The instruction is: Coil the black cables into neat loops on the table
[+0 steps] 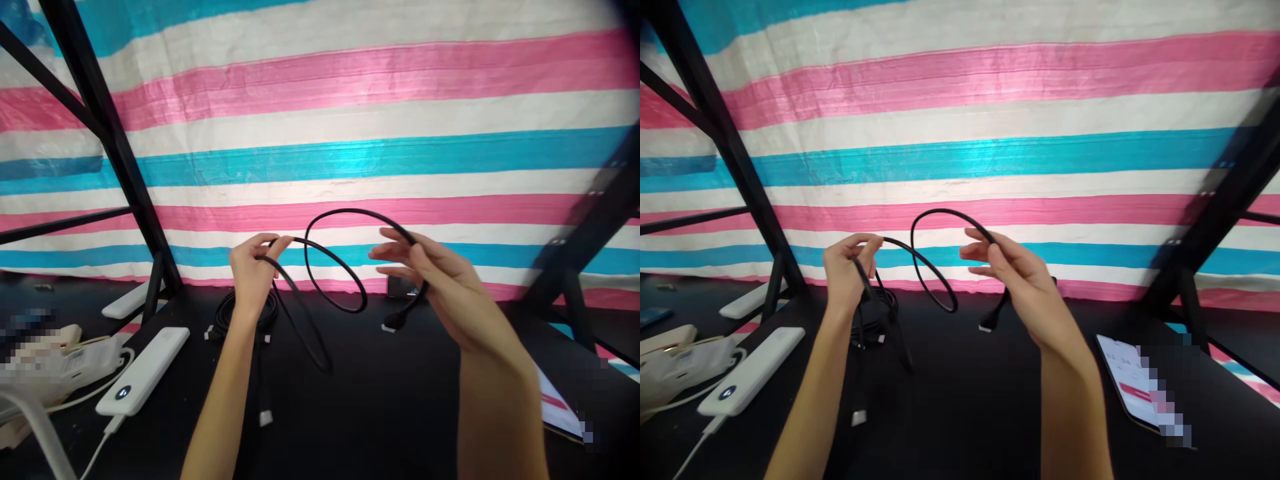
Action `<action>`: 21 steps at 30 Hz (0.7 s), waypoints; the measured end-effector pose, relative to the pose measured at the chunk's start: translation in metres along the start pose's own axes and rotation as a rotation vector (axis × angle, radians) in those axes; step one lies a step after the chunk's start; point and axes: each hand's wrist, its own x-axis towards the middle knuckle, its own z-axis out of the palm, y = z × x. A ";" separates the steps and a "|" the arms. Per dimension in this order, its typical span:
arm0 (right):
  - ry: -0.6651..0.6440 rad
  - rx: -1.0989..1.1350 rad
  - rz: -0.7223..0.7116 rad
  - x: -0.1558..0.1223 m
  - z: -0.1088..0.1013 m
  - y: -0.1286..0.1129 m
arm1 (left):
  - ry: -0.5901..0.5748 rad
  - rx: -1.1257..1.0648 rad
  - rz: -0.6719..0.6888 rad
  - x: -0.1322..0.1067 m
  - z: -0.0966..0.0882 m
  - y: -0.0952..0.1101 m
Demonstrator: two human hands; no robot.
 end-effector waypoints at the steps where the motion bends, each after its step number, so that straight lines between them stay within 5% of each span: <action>1: -0.051 -0.014 0.018 0.000 0.003 0.001 | -0.009 0.034 0.011 -0.005 0.006 0.002; 6: -0.215 -0.036 0.132 0.003 0.016 0.010 | -0.130 0.164 0.002 -0.022 0.028 0.004; 11: -0.218 -0.033 0.171 0.010 0.017 0.020 | -0.222 0.215 -0.021 -0.027 0.034 0.003; 14: -0.208 -0.086 0.203 0.012 0.013 0.021 | -0.375 0.226 -0.086 -0.025 0.033 0.000; 21: 0.038 -0.183 0.263 0.021 -0.011 0.045 | -0.800 0.212 -0.272 -0.009 0.006 -0.005</action>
